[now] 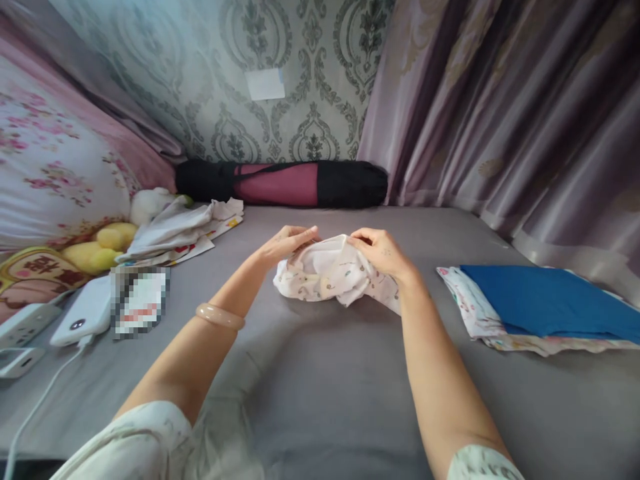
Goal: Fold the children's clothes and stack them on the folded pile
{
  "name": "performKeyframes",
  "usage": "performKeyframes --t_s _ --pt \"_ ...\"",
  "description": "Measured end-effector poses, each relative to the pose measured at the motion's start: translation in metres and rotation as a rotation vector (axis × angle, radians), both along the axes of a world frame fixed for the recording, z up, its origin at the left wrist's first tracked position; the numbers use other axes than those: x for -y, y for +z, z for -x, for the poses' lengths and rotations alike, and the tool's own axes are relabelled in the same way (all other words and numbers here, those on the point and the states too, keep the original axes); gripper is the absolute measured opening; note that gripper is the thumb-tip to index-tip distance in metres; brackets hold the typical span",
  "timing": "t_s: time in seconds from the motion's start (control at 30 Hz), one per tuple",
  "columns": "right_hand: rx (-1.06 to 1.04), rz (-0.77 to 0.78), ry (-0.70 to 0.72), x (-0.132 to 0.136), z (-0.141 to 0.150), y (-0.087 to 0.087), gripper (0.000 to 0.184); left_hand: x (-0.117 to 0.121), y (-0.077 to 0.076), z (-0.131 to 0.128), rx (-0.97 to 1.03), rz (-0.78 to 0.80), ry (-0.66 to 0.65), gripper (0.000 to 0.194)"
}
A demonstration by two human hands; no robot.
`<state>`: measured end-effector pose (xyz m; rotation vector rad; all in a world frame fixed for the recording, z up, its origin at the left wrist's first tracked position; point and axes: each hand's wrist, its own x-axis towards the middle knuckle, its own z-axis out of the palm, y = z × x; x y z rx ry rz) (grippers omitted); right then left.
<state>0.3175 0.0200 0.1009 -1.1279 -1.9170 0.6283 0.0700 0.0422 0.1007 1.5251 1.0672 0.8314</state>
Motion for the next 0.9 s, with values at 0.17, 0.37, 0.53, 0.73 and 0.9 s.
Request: performKeyframes --t_s 0.17,0.37,0.53,0.73,0.9 --pt "-0.033 0.021 -0.014 -0.003 -0.005 -0.003 0.031 0.006 -0.013 0.037 0.001 0.062 0.028 0.058" --pt "-0.052 0.069 -0.053 -0.004 -0.014 -0.002 0.031 0.029 -0.018 0.053 -0.052 0.024 -0.025 0.055" --pt "-0.077 0.026 -0.079 -0.003 -0.023 0.0 0.033 0.038 -0.021 0.056 -0.034 -0.001 -0.032 0.043" --pt "-0.111 0.051 -0.097 -0.002 -0.028 0.001 0.034 0.043 -0.025 0.049 0.083 -0.054 -0.097 0.051" --pt "-0.122 0.06 -0.122 -0.001 -0.034 0.002 0.035 0.046 -0.03 0.038 0.053 -0.215 -0.077 0.046"
